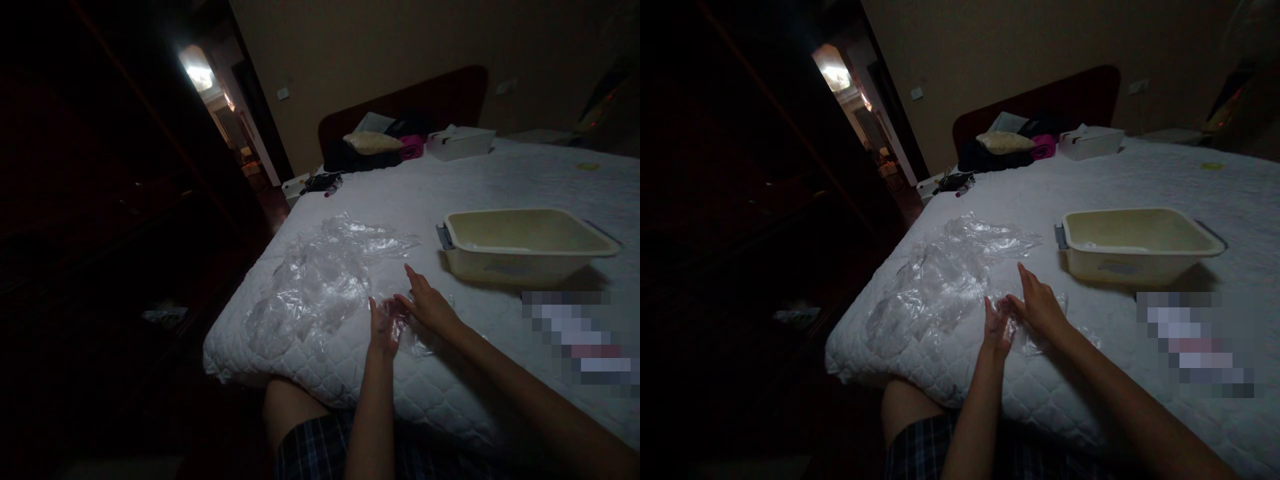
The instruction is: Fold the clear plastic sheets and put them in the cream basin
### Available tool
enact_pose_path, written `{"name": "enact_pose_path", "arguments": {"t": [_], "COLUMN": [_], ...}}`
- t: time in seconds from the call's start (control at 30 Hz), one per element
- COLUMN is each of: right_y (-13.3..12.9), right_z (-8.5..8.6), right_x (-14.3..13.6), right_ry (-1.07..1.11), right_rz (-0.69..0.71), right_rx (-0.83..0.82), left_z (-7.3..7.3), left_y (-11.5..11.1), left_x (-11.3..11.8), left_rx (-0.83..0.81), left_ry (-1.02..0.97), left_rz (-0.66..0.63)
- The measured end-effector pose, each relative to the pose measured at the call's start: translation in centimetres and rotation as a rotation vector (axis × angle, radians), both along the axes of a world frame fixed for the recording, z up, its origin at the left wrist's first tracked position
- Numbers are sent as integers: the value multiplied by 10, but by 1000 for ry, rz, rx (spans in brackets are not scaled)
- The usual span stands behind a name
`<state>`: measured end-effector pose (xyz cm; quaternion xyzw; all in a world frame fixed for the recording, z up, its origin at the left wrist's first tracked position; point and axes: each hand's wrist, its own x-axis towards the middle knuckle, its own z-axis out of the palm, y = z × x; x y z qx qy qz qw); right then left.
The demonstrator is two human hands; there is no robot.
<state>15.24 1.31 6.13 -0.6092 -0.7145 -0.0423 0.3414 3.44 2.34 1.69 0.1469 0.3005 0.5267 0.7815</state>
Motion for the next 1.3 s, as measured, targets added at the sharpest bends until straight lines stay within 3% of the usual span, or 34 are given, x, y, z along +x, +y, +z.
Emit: {"name": "enact_pose_path", "arguments": {"t": [0.1,0.2,0.37,0.57,0.83,0.93,1.13,1.3], "right_y": [6,6,-2,-6,-16,-22,-26,-23], "right_z": [-4,-2,17,40,34,30,26,24], "right_x": [2,7,15,29,19,23,56,88], "right_ry": [125,212,396,513,514,453,277,458], "right_rz": [9,-3,-181,-366,-238,-214,-238,-146], "right_rx": [-196,-252,-129,-27,-97,-161,-285,-352], "left_z": [0,2,8,2,-2,0,-5,-7], "left_y": [0,-3,-7,-7,-10,-9,-7,-5], "left_x": [-3,-6,-8,-2,3,3,5,6], "left_rx": [24,55,123,211,274,239,189,135], "left_ry": [-137,-190,-154,-75,135,107,82,93], "left_rz": [-87,-112,-147,-163,-113,-113,-102,-83]}}
